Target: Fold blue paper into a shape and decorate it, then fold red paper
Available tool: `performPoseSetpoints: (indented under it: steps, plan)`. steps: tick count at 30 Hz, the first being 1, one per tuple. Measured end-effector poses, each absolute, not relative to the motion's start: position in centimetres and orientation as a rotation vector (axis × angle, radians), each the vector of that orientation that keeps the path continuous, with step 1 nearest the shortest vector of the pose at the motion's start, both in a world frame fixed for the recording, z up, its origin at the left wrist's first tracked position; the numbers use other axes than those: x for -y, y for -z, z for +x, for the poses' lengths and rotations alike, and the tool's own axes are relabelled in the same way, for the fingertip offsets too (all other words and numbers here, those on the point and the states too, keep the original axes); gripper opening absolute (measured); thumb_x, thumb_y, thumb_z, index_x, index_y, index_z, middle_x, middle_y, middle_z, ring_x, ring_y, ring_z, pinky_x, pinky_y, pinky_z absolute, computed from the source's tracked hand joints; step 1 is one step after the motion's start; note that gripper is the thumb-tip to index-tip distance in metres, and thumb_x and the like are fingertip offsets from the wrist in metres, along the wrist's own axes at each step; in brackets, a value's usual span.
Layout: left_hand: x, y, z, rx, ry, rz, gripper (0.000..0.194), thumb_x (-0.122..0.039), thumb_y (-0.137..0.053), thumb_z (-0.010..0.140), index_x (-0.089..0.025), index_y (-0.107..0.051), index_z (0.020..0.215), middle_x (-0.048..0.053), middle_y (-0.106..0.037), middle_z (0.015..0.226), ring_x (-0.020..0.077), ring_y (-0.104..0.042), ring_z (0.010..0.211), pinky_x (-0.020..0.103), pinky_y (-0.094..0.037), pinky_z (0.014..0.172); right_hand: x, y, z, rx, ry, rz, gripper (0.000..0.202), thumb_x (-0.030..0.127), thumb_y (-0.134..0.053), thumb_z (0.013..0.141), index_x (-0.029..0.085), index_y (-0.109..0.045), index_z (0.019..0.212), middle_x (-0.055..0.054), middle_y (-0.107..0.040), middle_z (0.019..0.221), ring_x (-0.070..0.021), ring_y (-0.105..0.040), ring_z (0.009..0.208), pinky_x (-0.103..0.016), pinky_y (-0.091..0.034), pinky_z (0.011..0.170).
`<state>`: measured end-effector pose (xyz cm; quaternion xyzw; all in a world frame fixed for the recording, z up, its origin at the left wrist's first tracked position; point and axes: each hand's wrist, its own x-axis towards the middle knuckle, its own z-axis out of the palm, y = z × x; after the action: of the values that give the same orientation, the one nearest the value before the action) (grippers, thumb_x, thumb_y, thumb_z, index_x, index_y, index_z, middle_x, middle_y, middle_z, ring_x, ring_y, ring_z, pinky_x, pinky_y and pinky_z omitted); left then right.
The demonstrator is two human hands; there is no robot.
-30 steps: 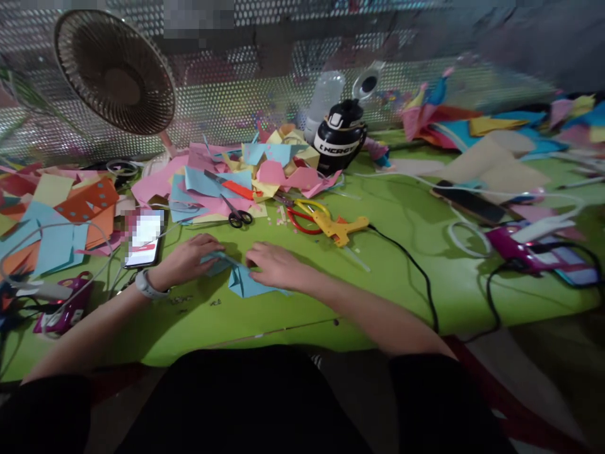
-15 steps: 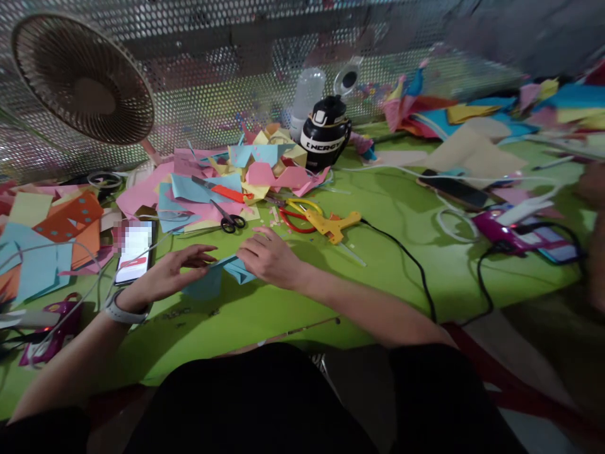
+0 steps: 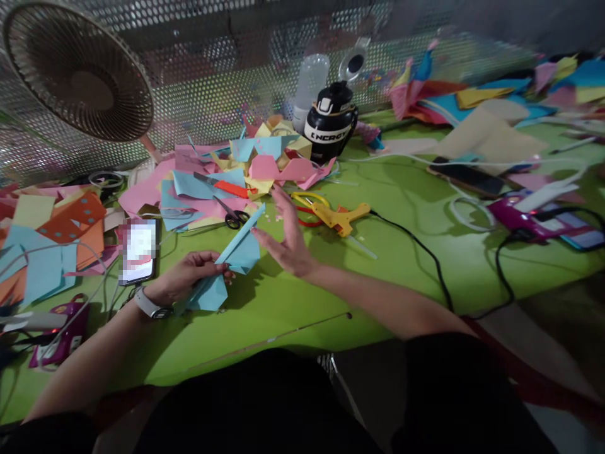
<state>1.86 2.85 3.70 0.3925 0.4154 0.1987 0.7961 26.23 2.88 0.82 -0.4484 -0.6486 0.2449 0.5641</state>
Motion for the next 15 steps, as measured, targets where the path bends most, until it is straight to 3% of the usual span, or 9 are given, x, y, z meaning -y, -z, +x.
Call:
performPoseSetpoints:
  steps: [2,5,8,10,15]
  plan:
    - [-2.8,-3.7,2.0,-0.887,-0.451,0.828,0.035,-0.035,-0.09,0.067,-0.012,-0.073,0.087,0.007,-0.077,0.081,0.0134,-0.07,0.066,0.024,-0.058,0.067,-3.1,-0.4,26.1,1.393,-0.885,-1.081,0.069,0.052,-0.059,0.09,0.029,-0.03,0.148,-0.011,-0.04,0.155,-0.0281,-0.038,0.144,-0.052,-0.039,0.115]
    - [-2.7,-3.7,2.3,-0.899,-0.509,0.81,0.031,-0.033,-0.088,0.07,-0.011,-0.072,0.086,0.009,-0.077,0.083,0.0123,-0.068,0.062,0.022,-0.056,0.061,-3.0,0.2,25.8,1.29,-1.354,-1.07,0.066,0.061,-0.055,0.09,0.022,-0.039,0.14,-0.016,-0.057,0.136,-0.027,-0.06,0.121,-0.046,-0.052,0.1]
    - [-2.5,-3.5,2.8,-0.907,-0.621,0.786,0.031,-0.032,-0.087,0.071,-0.012,-0.071,0.089,0.008,-0.077,0.083,0.0115,-0.067,0.062,0.02,-0.055,0.058,-2.3,0.1,25.1,1.269,-1.632,-0.935,0.068,0.06,-0.075,0.074,0.02,-0.053,0.124,-0.012,-0.067,0.12,-0.0238,-0.066,0.106,-0.04,-0.055,0.092]
    - [-2.3,-3.2,3.2,-0.915,-0.686,0.772,0.033,-0.033,-0.087,0.071,-0.012,-0.071,0.089,0.006,-0.076,0.08,0.0109,-0.066,0.06,0.02,-0.054,0.058,-1.8,-0.2,24.7,1.285,-1.688,-0.893,0.062,0.05,-0.085,0.066,0.019,-0.059,0.112,-0.009,-0.071,0.111,-0.0216,-0.068,0.099,-0.037,-0.055,0.088]
    - [-1.4,-2.5,4.0,-0.923,-0.723,0.794,0.035,-0.036,-0.088,0.07,-0.012,-0.071,0.089,0.005,-0.076,0.082,0.0104,-0.067,0.062,0.02,-0.056,0.062,-1.8,-0.2,24.3,1.3,-1.511,-1.045,0.038,0.047,-0.082,0.071,0.017,-0.063,0.083,0.0,-0.067,0.076,-0.0121,-0.06,0.066,-0.028,-0.048,0.064]
